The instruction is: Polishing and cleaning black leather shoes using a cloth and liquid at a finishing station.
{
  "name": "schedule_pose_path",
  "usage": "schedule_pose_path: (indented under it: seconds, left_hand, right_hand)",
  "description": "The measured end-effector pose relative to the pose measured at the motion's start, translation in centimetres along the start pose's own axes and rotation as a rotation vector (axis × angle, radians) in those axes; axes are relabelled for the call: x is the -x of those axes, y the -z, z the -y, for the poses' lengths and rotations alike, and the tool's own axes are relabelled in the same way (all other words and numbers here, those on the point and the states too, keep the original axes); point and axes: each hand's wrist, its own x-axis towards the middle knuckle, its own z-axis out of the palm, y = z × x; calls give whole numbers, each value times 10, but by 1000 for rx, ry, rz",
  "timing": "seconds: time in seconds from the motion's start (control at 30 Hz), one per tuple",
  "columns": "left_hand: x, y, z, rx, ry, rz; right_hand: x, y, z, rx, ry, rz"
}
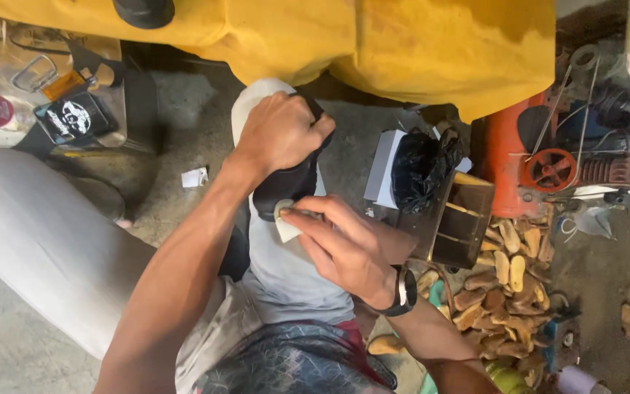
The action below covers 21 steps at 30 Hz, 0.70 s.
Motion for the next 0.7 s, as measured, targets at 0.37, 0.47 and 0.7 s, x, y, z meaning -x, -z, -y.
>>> schedule_pose_path:
  seconds: [0.37, 0.47, 0.7]
  left_hand:
    - [-2, -1, -5, 1, -34, 86]
    - [5, 10, 12, 95, -32, 102]
    - [37, 18, 52, 422, 47, 130]
  right_hand:
    - [1, -4, 15, -79, 11, -27]
    - [23, -7, -26, -60, -77, -14]
    - [23, -3, -53, -86, -258, -218]
